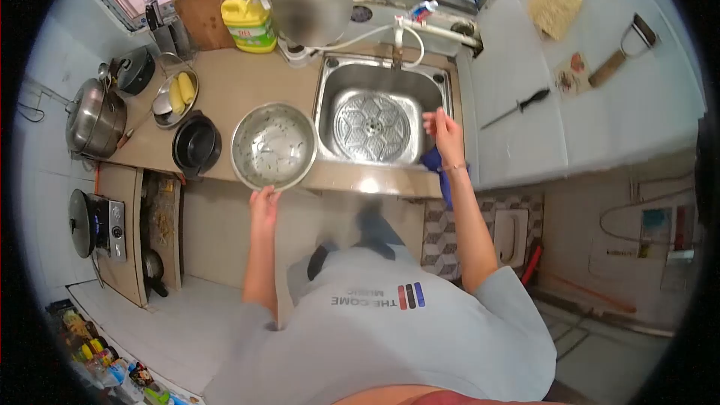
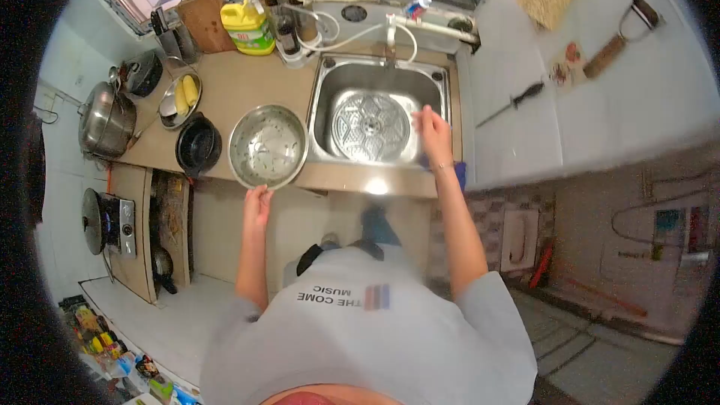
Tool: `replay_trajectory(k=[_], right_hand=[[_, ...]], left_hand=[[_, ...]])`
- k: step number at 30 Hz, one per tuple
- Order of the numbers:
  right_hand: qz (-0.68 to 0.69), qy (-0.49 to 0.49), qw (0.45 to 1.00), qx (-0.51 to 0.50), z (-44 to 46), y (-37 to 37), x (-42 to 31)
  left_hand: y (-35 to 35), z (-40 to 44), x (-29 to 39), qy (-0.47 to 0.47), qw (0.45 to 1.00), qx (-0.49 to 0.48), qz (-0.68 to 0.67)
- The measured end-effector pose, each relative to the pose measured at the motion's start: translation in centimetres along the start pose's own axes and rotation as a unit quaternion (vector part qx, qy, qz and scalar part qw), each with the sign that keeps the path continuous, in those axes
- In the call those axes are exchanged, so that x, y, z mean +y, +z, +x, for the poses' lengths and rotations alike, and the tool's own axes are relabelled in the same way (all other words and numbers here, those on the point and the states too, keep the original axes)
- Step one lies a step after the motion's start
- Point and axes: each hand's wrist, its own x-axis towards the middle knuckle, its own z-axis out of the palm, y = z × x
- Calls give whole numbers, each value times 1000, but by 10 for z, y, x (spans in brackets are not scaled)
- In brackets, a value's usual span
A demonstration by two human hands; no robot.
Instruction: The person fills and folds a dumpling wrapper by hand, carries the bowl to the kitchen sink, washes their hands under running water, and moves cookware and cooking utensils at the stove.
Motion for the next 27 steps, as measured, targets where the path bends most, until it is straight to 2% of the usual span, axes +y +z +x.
replay_trajectory(k=[2, 5, 7, 8, 10, 11, 13, 17, 19, 21, 22, 23, 25, 26, 27], right_hand=[[-65, -93, 993, 37, 63, 17, -14], [-184, -283, 935, 104, 142, 44, -49], [-222, -383, 886, 140, 194, 63, -52], [-221, -381, 887, 138, 207, 72, -57], [-308, -408, 848, 142, 227, 88, -63], [-309, -404, 850, 141, 235, 91, -59], [-441, -456, 762, 130, 250, 93, -50], [-469, -433, 760, 127, 255, 83, -46], [-447, -381, 796, 144, 253, 76, -48], [-454, -366, 796, 164, 254, 74, -48], [-457, -352, 796, 182, 252, 72, -45], [-463, -350, 794, 178, 249, 69, -41], [-355, -369, 824, 242, 244, 60, -33], [-315, -369, 836, 256, 240, 52, -21], [-274, -274, 892, 234, 223, 44, -4]], left_hand=[[7, -4, -5, 10, 1000, 27, -7], [31, -26, 2, 34, 999, 20, 28], [36, -44, 3, -52, 993, 36, 101], [45, -53, 4, -53, 993, 40, 102], [72, -71, -1, -153, 971, 55, 178], [89, -73, -6, -157, 969, 57, 180], [127, -65, -17, -190, 958, -73, 201], [185, 9, -76, -192, 960, -170, 112], [205, 69, -125, -30, 910, -297, 289], [237, 134, -188, -43, 923, -320, 209], [268, 138, -179, 93, 863, -377, 324], [300, 140, -168, 228, 770, -419, 425], [325, 180, -222, 128, 872, -451, 143], [345, 195, -234, 123, 874, -448, 139], [365, 209, -246, -86, 935, -342, 30]])
